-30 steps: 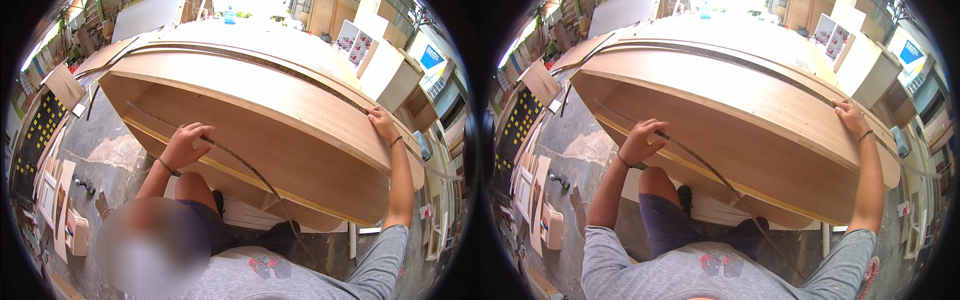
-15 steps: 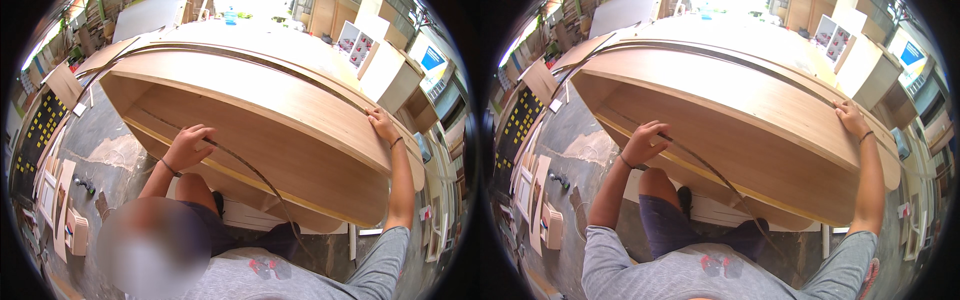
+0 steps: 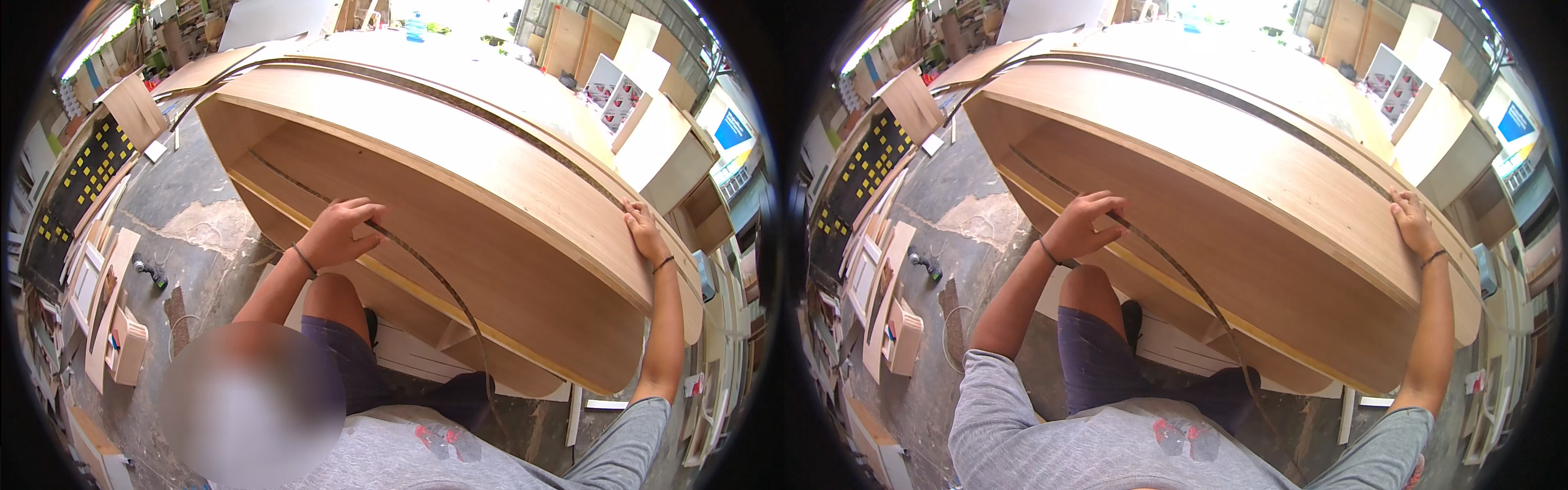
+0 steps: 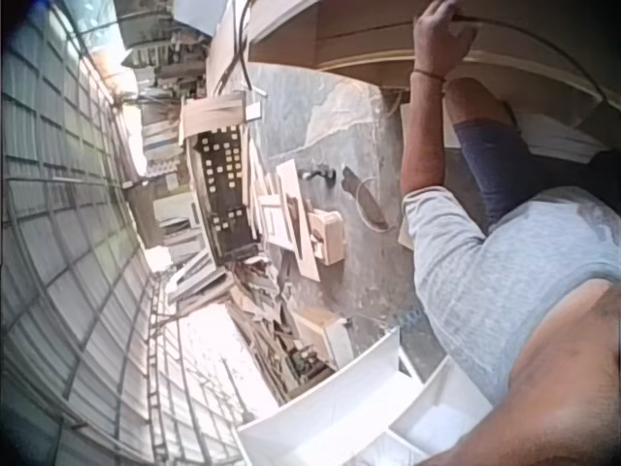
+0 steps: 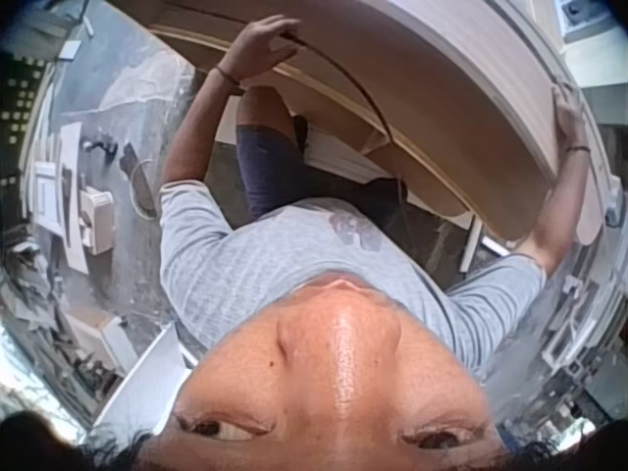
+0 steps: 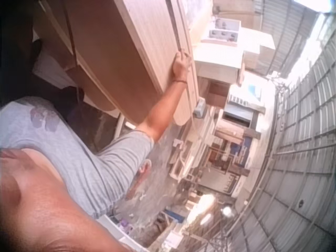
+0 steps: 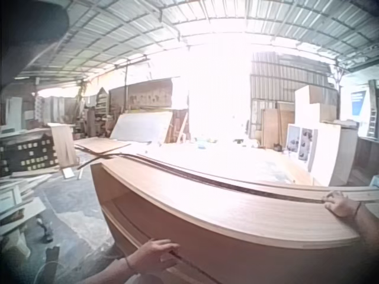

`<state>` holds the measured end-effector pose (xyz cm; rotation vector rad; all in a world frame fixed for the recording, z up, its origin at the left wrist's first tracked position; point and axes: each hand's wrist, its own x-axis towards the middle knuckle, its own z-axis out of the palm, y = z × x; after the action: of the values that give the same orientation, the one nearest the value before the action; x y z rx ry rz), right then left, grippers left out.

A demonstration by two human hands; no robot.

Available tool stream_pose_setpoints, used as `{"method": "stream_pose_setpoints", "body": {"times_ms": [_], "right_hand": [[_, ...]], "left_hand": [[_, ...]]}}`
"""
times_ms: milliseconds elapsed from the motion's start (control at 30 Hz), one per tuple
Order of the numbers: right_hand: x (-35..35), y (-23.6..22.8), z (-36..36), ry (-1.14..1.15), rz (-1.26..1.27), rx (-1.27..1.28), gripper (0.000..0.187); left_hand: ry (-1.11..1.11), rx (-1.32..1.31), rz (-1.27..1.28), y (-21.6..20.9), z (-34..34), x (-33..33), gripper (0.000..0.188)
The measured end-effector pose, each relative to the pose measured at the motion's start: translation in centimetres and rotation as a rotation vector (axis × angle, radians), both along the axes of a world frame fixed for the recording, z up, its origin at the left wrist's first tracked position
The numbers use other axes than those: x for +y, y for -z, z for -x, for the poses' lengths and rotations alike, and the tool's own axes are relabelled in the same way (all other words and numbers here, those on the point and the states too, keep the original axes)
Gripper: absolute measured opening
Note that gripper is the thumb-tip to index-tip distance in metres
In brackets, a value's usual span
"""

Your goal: The person applies adhesive to the edge of a curved wooden shelf unit using a spatula, then measures the edge with a tape measure and manually applies a thin flexible wood strip to the glued surface.

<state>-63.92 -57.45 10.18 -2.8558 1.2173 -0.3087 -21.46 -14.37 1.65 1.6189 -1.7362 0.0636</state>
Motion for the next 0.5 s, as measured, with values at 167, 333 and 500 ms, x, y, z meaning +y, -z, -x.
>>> {"method": "stream_pose_setpoints", "body": {"times_ms": [167,333,500], "right_hand": [[-0.2,0.4,-0.2,-0.092,0.116,-0.229,0.05],[0.7,-0.6,-0.4,0.01,0.105,-0.211,0.053],[0.1,-0.7,0.0,-0.016,0.099,-0.249,0.05]], "left_hand": [[-0.01,0.051,-0.016,0.1,0.0,0.0,0.036],[-0.01,-0.01,0.0,0.0,0.0,-0.1,0.036],[-0.009,0.013,-0.001,-0.1,0.1,-0.3,0.035]]}}
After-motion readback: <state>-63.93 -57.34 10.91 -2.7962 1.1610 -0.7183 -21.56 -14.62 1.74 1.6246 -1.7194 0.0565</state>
